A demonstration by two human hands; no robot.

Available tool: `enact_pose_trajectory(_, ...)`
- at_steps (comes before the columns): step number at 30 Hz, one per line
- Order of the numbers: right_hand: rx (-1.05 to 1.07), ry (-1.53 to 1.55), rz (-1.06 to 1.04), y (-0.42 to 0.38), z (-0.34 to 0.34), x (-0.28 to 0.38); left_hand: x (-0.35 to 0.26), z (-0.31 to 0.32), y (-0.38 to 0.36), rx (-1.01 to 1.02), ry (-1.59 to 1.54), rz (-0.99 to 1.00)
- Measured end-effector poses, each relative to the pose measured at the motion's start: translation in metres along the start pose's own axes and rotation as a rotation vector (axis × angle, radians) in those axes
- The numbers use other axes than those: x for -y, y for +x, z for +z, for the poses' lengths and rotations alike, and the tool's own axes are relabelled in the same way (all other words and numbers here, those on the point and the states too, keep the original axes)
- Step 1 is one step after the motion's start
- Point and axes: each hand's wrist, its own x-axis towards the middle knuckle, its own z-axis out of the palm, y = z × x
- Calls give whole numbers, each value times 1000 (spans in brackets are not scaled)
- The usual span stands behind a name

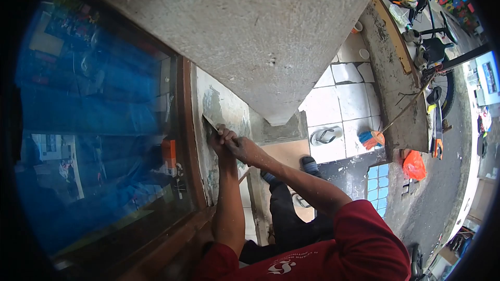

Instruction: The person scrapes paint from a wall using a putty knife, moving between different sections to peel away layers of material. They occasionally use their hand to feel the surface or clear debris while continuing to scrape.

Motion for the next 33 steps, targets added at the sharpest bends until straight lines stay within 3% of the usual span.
enact_pose_trajectory(2, -73, -33, -151, 4, 12, -20, 0, 2, -4, 50, 6, 4)
enact_pose_trajectory(6, 77, 51, 123, 3, -5, 34, -16, -1, 17, -14, -64, -104)
enact_pose_trajectory(9, -1, 14, 20, 2, -9, 24, -5, -2, 14, -11, -42, -44)
enact_pose_trajectory(10, -135, -164, -214, 15, 6, -13, -2, -6, 11, 78, -75, -47)
enact_pose_trajectory(13, -87, -128, -93, 7, -3, 14, -4, -6, 13, 41, -119, -42)
enact_pose_trajectory(14, 1, -76, 57, 7, -13, 34, -4, -7, 16, 46, -121, -47)
enact_pose_trajectory(17, 43, -50, 117, 13, -24, 38, -3, -12, 35, 87, -124, -60)
enact_pose_trajectory(19, -84, -219, -116, 13, -12, 20, 7, -1, 23, 147, -144, -26)
enact_pose_trajectory(23, 24, -50, 48, 12, -21, 44, -6, -1, 33, 117, -62, -127)
enact_pose_trajectory(24, 41, -10, 115, 17, -21, 46, -10, -2, 43, -77, -86, -78)
enact_pose_trajectory(27, 28, -6, 151, 19, -22, 35, -2, 6, 39, -12, -17, -140)
enact_pose_trajectory(31, 60, -40, -95, 1, -9, 29, -2, 24, 10, -25, 59, -144)
enact_pose_trajectory(33, 76, 37, 106, 15, -15, 60, -19, 22, 36, -113, 42, -132)
